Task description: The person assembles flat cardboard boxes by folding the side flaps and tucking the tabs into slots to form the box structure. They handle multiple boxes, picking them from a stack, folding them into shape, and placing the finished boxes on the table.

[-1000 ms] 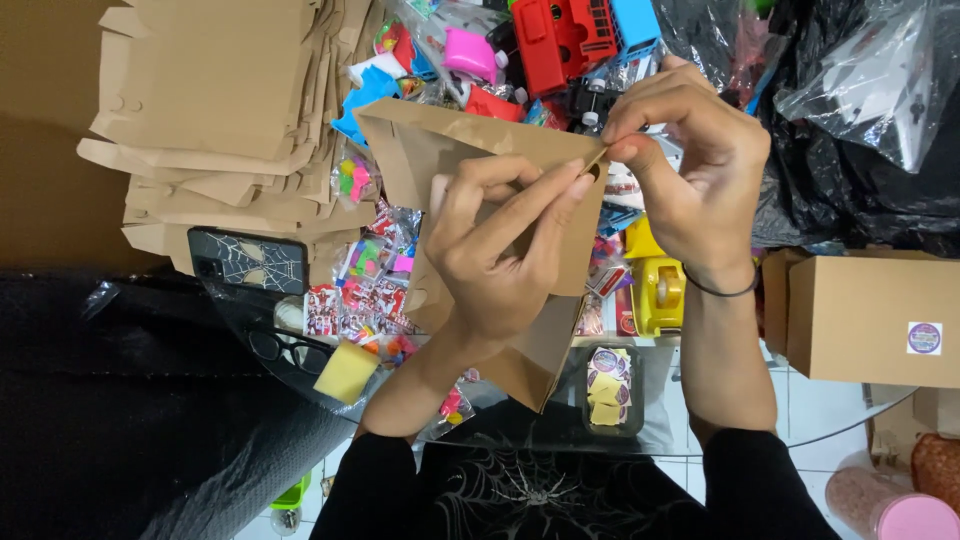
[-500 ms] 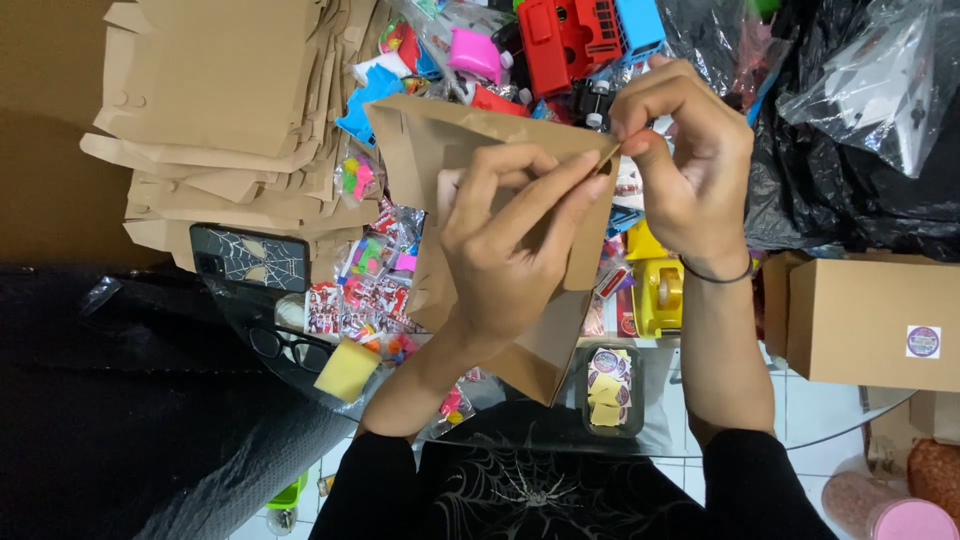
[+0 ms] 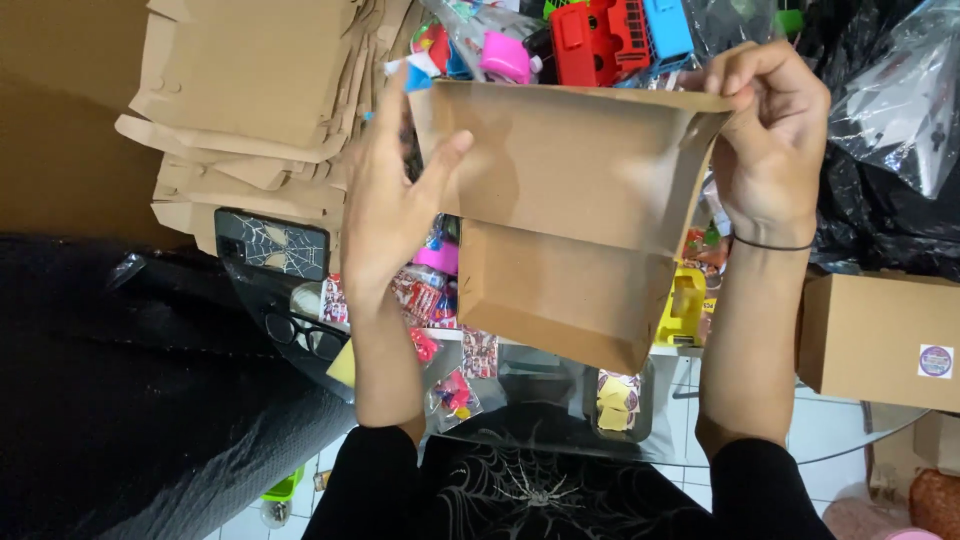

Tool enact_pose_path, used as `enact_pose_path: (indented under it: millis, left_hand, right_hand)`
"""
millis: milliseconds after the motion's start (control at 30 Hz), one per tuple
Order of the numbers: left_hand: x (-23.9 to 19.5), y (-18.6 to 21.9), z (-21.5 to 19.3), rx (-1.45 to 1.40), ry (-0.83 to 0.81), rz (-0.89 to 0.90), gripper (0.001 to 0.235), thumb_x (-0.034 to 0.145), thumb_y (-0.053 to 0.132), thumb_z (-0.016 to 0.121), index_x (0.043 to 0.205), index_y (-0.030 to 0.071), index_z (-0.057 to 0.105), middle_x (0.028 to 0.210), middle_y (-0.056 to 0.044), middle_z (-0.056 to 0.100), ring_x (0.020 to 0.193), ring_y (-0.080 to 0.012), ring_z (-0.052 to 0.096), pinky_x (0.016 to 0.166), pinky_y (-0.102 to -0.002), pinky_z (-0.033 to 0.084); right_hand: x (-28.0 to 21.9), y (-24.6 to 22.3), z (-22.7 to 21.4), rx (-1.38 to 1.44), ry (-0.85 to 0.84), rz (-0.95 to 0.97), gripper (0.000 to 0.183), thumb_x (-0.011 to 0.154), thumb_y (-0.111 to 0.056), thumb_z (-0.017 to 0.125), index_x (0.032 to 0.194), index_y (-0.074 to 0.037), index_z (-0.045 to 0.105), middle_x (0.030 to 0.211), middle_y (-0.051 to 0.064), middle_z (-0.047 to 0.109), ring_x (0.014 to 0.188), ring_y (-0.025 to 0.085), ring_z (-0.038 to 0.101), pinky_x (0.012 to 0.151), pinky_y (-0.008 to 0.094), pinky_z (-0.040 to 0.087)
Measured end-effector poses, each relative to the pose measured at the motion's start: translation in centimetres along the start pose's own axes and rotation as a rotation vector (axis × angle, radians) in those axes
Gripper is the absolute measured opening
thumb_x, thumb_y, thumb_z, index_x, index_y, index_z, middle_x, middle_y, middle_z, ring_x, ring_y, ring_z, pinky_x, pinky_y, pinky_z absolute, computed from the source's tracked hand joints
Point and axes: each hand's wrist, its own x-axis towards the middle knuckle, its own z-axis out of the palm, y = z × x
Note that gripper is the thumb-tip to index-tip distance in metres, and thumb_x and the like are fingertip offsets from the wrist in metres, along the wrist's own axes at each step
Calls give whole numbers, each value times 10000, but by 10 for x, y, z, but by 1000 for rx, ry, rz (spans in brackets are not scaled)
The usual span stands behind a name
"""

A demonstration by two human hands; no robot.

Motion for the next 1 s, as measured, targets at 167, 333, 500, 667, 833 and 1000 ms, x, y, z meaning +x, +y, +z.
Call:
enact_pose_path:
  millis: [167, 333, 500, 667, 833, 1000]
  left_hand:
    - [-3, 4, 2, 90, 98, -16, 432, 1039, 307, 583, 1442, 165, 525, 737, -13, 454, 635, -171, 463, 652, -316, 389]
    - [-7, 1, 4, 177, 312, 81, 284, 1034, 104, 559, 1307, 149, 622, 562, -41, 443, 494, -214, 374, 559, -367, 304]
    - [-11, -6, 11, 286, 396, 109, 324, 1046, 95, 598, 1356, 171, 544, 798, -58, 708, 656, -280, 648, 628, -423, 448]
    - [-20, 11, 12, 192, 383, 140, 232, 1060, 122, 586, 1263, 137, 474, 846, -2, 786, 599, -243, 687, 594, -392, 465]
    - [-33, 26, 19, 74, 362, 197, 177, 1030, 56, 631, 1146, 122, 515, 981, -19, 791, 794, -183, 789, 635, -353, 614]
    - [-47, 35, 31, 220, 322, 288, 156, 1051, 112, 659, 1167, 135, 558, 863, 18, 732, 663, -150, 709, 532, -315, 558]
  right_hand:
    - [1, 3, -5, 33, 24, 68, 203, 1090, -267, 700, 1074, -156, 530, 1077, -8, 572, 988, 84, 549, 1075, 294, 507]
    - [-6, -26, 10, -198, 49, 154, 200, 1109, -240, 722, 1153, -118, 568, 1089, 60, 643, 761, 70, 538, 579, 205, 424]
    - [-18, -59, 42, -615, 127, -260, 293, 1255, -213, 613, 1284, 54, 497, 1152, 188, 504, 1035, 277, 494, 959, 399, 426]
    - [-38, -82, 94, -509, 68, -73, 113, 1179, -6, 625, 1215, 55, 537, 1098, 186, 620, 985, 251, 631, 902, 336, 537]
    - [-42, -68, 136, -440, -128, 34, 226, 1069, -116, 593, 1212, 58, 608, 1049, 191, 733, 913, 225, 756, 796, 293, 661]
    - [-40, -47, 153, -160, 67, 50, 351, 1045, -234, 619, 1112, 107, 576, 1001, 246, 711, 774, 233, 675, 679, 283, 567]
